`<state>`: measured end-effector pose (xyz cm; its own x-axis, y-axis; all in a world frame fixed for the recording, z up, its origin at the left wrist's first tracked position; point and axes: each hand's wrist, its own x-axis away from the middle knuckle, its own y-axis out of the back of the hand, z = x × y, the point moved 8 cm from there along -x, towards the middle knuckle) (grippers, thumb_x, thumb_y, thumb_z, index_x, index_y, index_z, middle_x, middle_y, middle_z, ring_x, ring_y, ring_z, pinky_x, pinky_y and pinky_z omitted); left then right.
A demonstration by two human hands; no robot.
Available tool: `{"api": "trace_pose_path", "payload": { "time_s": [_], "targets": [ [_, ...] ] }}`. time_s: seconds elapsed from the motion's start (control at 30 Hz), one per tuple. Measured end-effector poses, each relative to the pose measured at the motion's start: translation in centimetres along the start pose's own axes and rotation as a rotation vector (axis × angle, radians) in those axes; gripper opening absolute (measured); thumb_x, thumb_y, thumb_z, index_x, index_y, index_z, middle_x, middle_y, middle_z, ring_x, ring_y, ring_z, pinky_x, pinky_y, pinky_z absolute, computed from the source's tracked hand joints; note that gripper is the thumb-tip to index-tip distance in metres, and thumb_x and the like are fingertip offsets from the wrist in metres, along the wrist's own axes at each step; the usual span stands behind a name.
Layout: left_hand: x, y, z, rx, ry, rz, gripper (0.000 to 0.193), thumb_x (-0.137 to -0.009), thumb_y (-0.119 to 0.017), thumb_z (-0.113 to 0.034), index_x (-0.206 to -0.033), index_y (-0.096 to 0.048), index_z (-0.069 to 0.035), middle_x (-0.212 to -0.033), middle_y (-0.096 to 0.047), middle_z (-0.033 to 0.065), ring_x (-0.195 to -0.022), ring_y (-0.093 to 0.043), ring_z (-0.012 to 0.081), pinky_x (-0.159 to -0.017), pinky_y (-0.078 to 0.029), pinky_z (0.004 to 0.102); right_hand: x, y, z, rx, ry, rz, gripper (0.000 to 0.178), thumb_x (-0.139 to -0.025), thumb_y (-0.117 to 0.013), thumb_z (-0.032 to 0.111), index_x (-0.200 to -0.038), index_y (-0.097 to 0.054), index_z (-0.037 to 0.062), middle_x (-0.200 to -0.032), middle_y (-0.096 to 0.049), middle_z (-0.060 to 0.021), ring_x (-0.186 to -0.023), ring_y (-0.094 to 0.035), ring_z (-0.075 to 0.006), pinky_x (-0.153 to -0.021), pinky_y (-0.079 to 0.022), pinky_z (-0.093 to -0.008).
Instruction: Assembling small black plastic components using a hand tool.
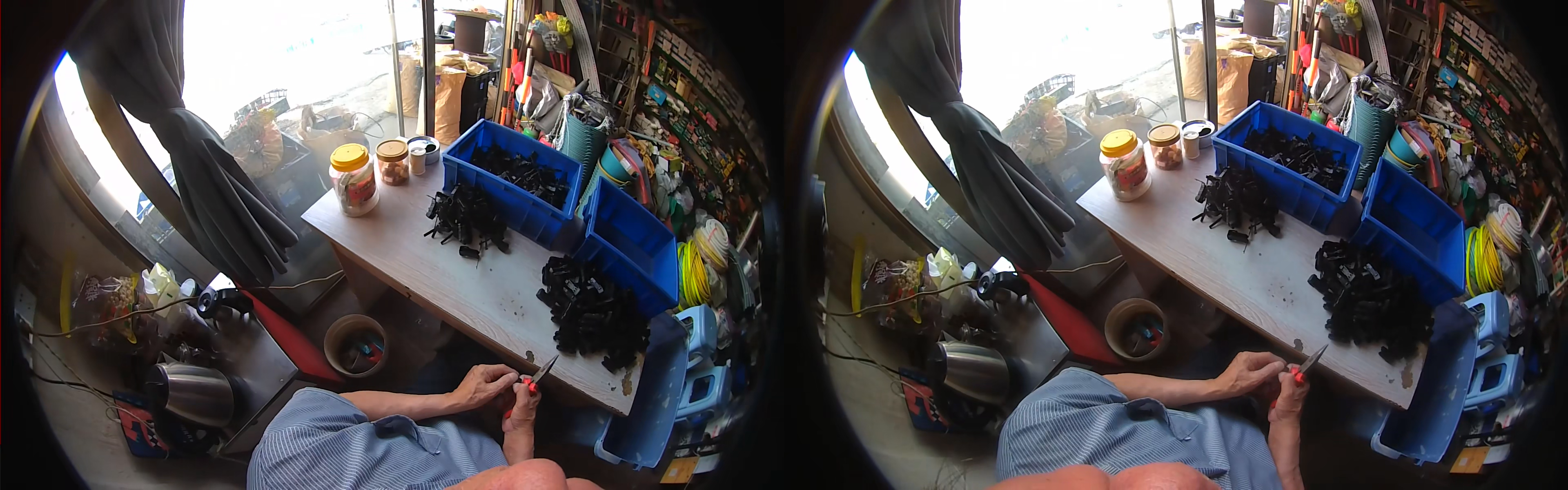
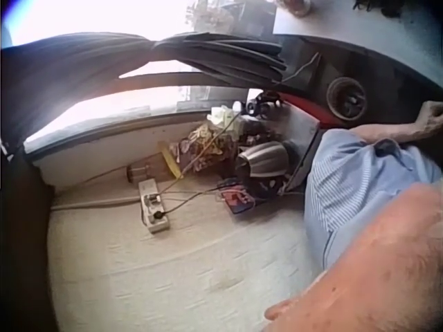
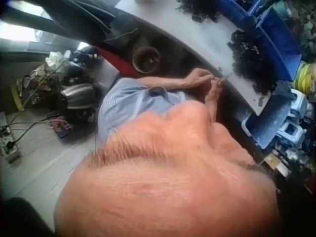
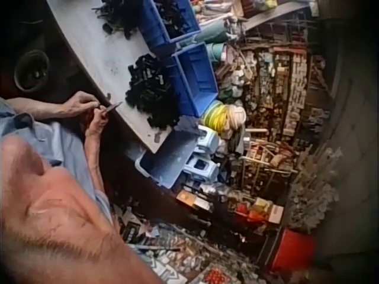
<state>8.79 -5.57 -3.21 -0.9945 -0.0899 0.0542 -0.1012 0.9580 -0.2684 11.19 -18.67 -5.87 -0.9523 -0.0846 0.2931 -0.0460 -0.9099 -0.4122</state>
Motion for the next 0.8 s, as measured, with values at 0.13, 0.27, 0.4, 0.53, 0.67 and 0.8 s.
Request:
{"api": "trace_pose_path", "payload": {
  "time_s": [0.13, 0.27, 0.4, 0.53, 0.67, 0.8],
  "targets": [
    [0.0, 0.1, 2.5, 0.239, 0.365, -0.006, 0.024, -0.092, -0.065, -0.022, -0.097, -0.068, 0.001, -0.07, -0.064, 0.0064, -0.056, -0.061, 0.0151, -0.054, -0.051, 0.0266, 0.3, -0.2, -0.3, 0.078, -0.064, 0.04, 0.012, -0.081, -0.06, 0.01, -0.093, -0.059, 0.0089, -0.072, -0.055, 0.0013, -0.06, -0.055, -0.0099, -0.053, -0.045, -0.0228],
    [0.1, 0.0, 3.0, 0.326, 0.544, 0.004, 0.018, -0.087, -0.066, -0.019, -0.088, -0.066, -0.001, -0.065, -0.061, 0.0071, -0.053, -0.059, 0.0165, -0.049, -0.049, 0.029, 0.8, -0.9, -0.2, 0.118, -0.095, 0.058, 0.007, -0.082, -0.06, 0.012, -0.087, -0.056, 0.0094, -0.069, -0.052, 0.0011, -0.057, -0.051, -0.01, -0.05, -0.04, -0.0233],
    [0.0, -1.2, 4.1, 0.5, 0.674, -0.047, 0.014, -0.083, -0.065, -0.017, -0.08, -0.062, -0.004, -0.059, -0.056, 0.0077, -0.048, -0.055, 0.0187, -0.043, -0.044, 0.0307, 1.5, -1.8, 0.5, 0.214, -0.132, 0.019, 0.007, -0.083, -0.06, 0.014, -0.083, -0.053, 0.0099, -0.065, -0.047, 0.0014, -0.054, -0.046, -0.0096, -0.048, -0.035, -0.0245],
    [0.4, -1.3, 4.2, 0.465, 0.733, -0.096, 0.013, -0.084, -0.063, -0.018, -0.079, -0.061, -0.005, -0.057, -0.054, 0.007, -0.045, -0.054, 0.0191, -0.042, -0.043, 0.0318, 1.3, -1.2, 0.3, 0.259, -0.102, -0.004, 0.007, -0.084, -0.059, 0.014, -0.083, -0.053, 0.0098, -0.065, -0.047, 0.001, -0.054, -0.046, -0.0098, -0.048, -0.036, -0.0243],
    [0.5, -1.1, 3.9, 0.463, 0.693, -0.037, 0.015, -0.087, -0.061, -0.018, -0.082, -0.061, -0.005, -0.058, -0.055, 0.0061, -0.047, -0.055, 0.0181, -0.042, -0.043, 0.0304, 1.5, -1.2, 0.4, 0.252, -0.108, 0.002, 0.009, -0.085, -0.061, 0.015, -0.086, -0.054, 0.0092, -0.066, -0.048, 0.0004, -0.055, -0.048, -0.0099, -0.049, -0.038, -0.0241],
    [-0.2, -0.8, 2.8, 0.314, 0.496, 0.074, 0.02, -0.093, -0.062, -0.023, -0.092, -0.062, -0.003, -0.063, -0.059, 0.0045, -0.052, -0.057, 0.0139, -0.046, -0.044, 0.0249, 2.2, -1.6, 1.6, 0.191, -0.058, -0.033, 0.013, -0.084, -0.064, 0.014, -0.077, -0.054, 0.0125, -0.062, -0.049, 0.0026, -0.05, -0.046, -0.009, -0.046, -0.039, -0.0234]
  ]
}}
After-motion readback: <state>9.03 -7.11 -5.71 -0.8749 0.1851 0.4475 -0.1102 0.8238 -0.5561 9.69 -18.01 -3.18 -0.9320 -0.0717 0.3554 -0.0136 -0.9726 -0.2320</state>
